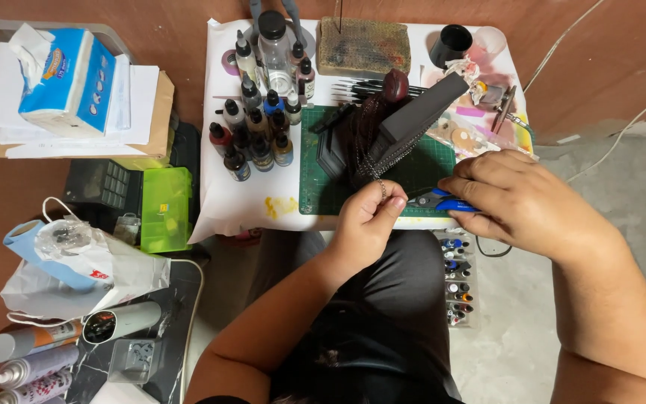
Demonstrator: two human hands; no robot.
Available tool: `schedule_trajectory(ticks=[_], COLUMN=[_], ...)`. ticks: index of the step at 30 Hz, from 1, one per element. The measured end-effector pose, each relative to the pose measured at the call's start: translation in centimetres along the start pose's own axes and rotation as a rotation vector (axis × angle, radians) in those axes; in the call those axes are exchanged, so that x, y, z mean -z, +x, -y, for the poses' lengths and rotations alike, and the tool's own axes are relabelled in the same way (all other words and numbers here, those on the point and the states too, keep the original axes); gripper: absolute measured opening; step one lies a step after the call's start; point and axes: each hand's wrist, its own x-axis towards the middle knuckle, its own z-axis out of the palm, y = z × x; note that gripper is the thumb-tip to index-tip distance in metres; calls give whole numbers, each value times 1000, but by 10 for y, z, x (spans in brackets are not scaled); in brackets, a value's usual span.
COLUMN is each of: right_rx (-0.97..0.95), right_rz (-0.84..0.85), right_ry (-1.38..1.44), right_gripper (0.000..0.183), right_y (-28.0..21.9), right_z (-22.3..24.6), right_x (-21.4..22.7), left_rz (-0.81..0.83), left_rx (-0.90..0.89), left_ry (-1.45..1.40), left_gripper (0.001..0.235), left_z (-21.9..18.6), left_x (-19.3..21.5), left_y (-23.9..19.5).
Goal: Using pliers to trim excess material or supports from a figurine base on a workbench.
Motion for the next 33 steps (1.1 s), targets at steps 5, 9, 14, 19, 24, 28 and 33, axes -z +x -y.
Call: schedule_trajectory(ticks=[5, 9, 14, 19, 24, 28, 33], right_rx=[-8, -123, -312, -417, -389, -383, -364], right_rz=[-18, -115, -431, -666, -756, -760, -765], right_ry=[-31, 38, 53, 34, -9, -19, -35], right_gripper=[41, 36, 42, 44, 38, 37, 36], right_y=[-1, -4, -30, -36, -26, -25, -23], right_z=[2, 14, 33, 52, 58, 58, 59], right_x=[-2, -5, -69, -105, -108, -108, -105], left_rz=[-7, -77, -181, -209, -228, -234, -233], left_rx=[20, 34, 36, 29, 41, 44, 44], left_ry=[-47, -164, -353, -536, -555, -560, -566], left_gripper=[12, 9, 9, 11, 9, 9, 9], left_z=[6, 8, 21, 34, 32, 35, 35], left_x=[-3, -9, -23, -32, -33, -35, -34], left_y=[1, 1, 1, 2, 0, 0, 1])
